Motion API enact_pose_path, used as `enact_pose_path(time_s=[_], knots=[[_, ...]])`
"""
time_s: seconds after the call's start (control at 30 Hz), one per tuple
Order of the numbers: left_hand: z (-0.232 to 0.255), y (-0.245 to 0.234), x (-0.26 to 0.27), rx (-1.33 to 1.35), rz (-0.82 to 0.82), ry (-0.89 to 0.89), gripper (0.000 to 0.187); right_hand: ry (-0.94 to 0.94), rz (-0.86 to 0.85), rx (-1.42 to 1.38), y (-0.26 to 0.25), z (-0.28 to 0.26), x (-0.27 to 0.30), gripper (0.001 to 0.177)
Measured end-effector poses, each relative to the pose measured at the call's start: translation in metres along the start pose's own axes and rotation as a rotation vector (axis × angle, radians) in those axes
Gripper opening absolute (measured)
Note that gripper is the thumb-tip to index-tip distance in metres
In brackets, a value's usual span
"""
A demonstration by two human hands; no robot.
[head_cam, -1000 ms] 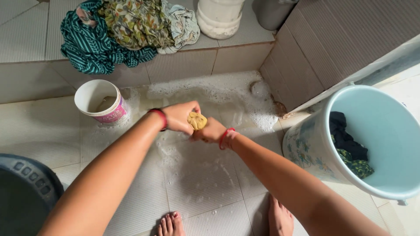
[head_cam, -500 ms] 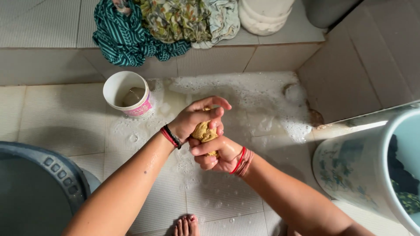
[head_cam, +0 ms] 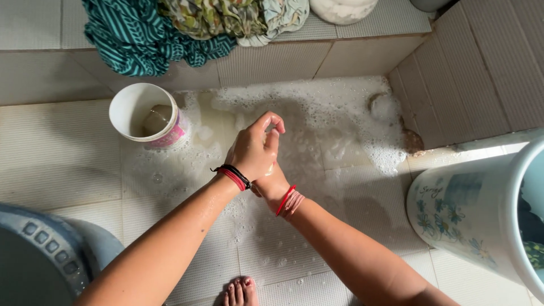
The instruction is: Washing various items of clothing by hand with detergent on the floor and in a bucket.
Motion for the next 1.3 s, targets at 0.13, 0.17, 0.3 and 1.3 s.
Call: enact_pose_path(time_s=[0.13, 0.17, 0.3, 1.3], knots=[[0.001, 0.001, -0.005, -0.138, 0.138, 0.157, 0.008, -0.033, 0.077, 0.048, -0.001, -0.015, 0.007, 0.016], [0.002, 0.002, -0.004, -0.138, 0.137, 0.157, 0.008, -0.033, 0.077, 0.048, -0.004, -0.008, 0.003, 0.016], [-0.010, 0.010, -0.003, -0.227, 0.087, 0.051, 0.007, -0.243, 0.086, 0.143, -0.018, 0.005, -0.011, 0.028], [-0.166, -0.055, 0.030, 0.392, 0.391, -0.378, 0.021, -0.368, 0.148, 1.478, -0.163, -0.004, -0.054, 0.087]])
Point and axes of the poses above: each hand's wrist, its own x-axis away from the middle knuckle, its own y-axis out of the palm, z = x × y, the point moved 10 cm from there along -x, towards the middle knuckle, and after that the axes turned 4 degrees about -x, right-handed, at the moved point
